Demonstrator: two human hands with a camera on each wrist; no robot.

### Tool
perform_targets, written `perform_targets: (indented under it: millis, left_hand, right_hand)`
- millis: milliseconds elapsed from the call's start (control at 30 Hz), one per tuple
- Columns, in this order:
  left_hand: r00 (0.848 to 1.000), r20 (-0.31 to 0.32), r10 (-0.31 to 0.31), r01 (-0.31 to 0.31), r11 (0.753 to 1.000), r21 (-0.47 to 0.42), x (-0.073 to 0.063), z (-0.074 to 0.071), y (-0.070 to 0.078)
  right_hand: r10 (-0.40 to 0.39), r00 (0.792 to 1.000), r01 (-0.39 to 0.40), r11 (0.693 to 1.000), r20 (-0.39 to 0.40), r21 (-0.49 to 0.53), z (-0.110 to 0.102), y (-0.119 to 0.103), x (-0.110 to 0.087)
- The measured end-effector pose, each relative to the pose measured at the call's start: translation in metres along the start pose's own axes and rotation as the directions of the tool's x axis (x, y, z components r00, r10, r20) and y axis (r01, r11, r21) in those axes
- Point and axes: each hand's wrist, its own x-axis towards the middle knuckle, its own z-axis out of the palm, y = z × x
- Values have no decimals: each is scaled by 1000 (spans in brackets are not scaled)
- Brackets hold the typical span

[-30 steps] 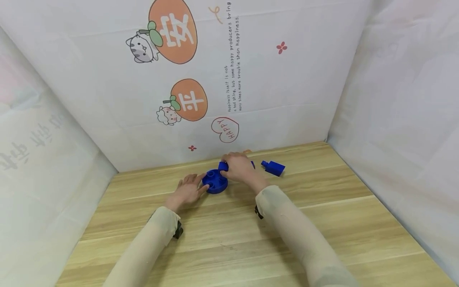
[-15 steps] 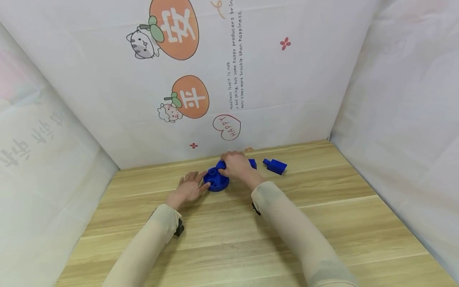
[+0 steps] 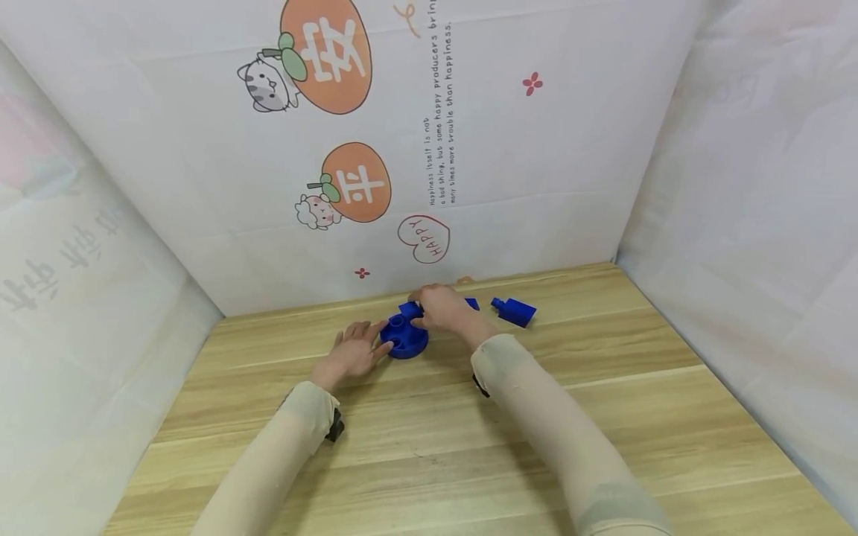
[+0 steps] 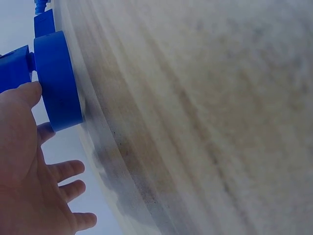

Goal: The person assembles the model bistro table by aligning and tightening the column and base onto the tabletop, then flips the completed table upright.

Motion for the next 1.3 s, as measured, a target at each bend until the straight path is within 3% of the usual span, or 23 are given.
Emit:
perform_targets:
  millis: [133,267,667,967,1300]
  left_hand:
    - [1000,10,-6,6,1000,-1,1,1,0]
    - [1000,10,-1,1,1000,-3,2,1,-1]
    - [1000,11,3,-3,1000,3,-1,-1,-1]
    - [1000,12,7,-7,1000,-9,-2,1,-1]
    - [1000,14,10,-10,1000,-16,-2,-1,-1]
  right_hand:
    - [95,994,-91,994,-60,62,5,-3,3]
    - [163,985,-155,981,-61,120,7,-5,5]
    - [111,993,-107,989,-41,98,11,1,6]
    - [245,968,-232,954,-49,188,16,3,6]
    - [167,985,-159,973,-31,166,12,4,3]
